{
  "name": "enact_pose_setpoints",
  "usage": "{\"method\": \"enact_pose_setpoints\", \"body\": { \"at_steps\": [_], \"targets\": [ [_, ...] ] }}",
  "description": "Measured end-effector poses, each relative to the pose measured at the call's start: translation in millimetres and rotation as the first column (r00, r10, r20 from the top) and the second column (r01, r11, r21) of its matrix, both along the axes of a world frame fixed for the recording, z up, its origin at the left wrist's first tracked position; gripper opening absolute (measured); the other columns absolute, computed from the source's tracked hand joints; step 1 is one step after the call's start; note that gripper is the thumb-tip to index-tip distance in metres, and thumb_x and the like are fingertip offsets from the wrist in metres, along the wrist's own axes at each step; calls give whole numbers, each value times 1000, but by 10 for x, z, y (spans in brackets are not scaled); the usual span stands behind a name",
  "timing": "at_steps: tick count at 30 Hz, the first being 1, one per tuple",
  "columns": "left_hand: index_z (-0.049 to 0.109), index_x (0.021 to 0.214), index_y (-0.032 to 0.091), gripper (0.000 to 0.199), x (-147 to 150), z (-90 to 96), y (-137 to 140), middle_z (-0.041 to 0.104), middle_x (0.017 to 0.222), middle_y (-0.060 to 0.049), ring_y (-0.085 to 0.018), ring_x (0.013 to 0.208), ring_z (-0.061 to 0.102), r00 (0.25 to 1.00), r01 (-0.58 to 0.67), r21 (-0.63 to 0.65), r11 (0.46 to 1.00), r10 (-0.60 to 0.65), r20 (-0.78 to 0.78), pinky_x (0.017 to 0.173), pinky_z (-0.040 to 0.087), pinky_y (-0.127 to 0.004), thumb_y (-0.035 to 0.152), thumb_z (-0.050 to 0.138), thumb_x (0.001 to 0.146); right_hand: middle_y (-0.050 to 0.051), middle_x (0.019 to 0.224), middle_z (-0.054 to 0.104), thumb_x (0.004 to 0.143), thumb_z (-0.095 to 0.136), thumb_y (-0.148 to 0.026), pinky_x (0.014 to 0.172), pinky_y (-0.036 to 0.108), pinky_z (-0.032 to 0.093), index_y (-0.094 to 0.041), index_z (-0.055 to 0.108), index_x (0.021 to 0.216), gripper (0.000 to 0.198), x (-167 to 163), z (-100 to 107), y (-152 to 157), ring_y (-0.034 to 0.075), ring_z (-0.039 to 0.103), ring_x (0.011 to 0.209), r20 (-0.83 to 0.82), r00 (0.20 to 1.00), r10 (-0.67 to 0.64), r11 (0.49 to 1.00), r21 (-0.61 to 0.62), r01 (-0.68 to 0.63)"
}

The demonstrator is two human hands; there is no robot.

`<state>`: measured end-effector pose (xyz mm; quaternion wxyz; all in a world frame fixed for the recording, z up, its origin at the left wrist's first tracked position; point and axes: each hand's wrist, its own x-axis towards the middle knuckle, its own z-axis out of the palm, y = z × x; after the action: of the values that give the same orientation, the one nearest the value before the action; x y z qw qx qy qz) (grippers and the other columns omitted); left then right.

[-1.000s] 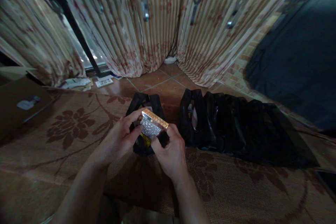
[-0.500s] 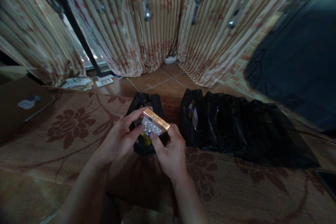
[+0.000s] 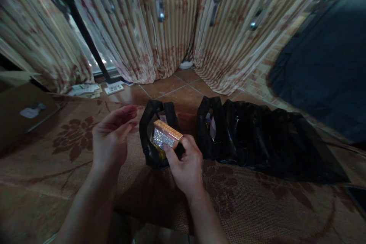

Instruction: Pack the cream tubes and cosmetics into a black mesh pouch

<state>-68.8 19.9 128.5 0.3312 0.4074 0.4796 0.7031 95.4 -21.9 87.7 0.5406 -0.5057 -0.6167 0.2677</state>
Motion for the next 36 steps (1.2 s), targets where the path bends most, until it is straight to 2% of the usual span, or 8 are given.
{"method": "enact_pose_setpoints", "body": {
  "at_steps": [5, 13, 19, 28, 36],
  "targets": [
    [72, 88, 18, 30, 14, -5, 6, 70, 88, -3, -13, 79, 63, 998, 47, -39, 998, -45, 48, 65, 53, -24, 6, 61, 63, 0, 81, 54, 82, 66, -25, 68, 26, 46, -20, 54, 72, 16, 0, 5, 1, 14, 56, 76, 26, 1000, -10, 1000, -6, 10],
    [71, 90, 17, 32, 1, -19, 8, 69, 90, -4, -14, 80, 61, 997, 65, -84, 994, -62, 38, 67, 52, -25, 6, 59, 63, 0, 80, 54, 82, 66, -28, 67, 27, 47, -21, 53, 72, 17, -5, -1, -3, 15, 57, 76, 35, 999, -18, 1000, -9, 19],
    [72, 89, 17, 32, 2, -23, 8, 70, 88, -3, -12, 79, 61, 996, 76, -79, 994, -73, 47, 65, 50, -22, 5, 58, 62, 1, 82, 55, 82, 66, -27, 69, 27, 47, -20, 54, 72, 17, -7, 3, -1, 15, 58, 78, 29, 999, -17, 1000, -14, 17],
    [72, 87, 17, 31, 2, -11, 3, 69, 87, -3, -14, 79, 61, 997, 62, -91, 994, -58, 46, 65, 51, -25, 6, 59, 62, 1, 81, 56, 81, 66, -28, 70, 28, 48, -20, 54, 71, 17, -7, -2, 1, 16, 58, 76, 29, 999, -19, 1000, -6, 19],
    [71, 90, 19, 33, -17, -14, 0, 69, 92, -3, -15, 84, 62, 997, 60, -71, 996, -57, 53, 74, 52, -29, 7, 56, 63, 2, 83, 58, 82, 65, -29, 69, 28, 48, -20, 57, 74, 15, 0, 13, 3, 16, 58, 77, 56, 998, -10, 1000, -1, 10]
  ]
}}
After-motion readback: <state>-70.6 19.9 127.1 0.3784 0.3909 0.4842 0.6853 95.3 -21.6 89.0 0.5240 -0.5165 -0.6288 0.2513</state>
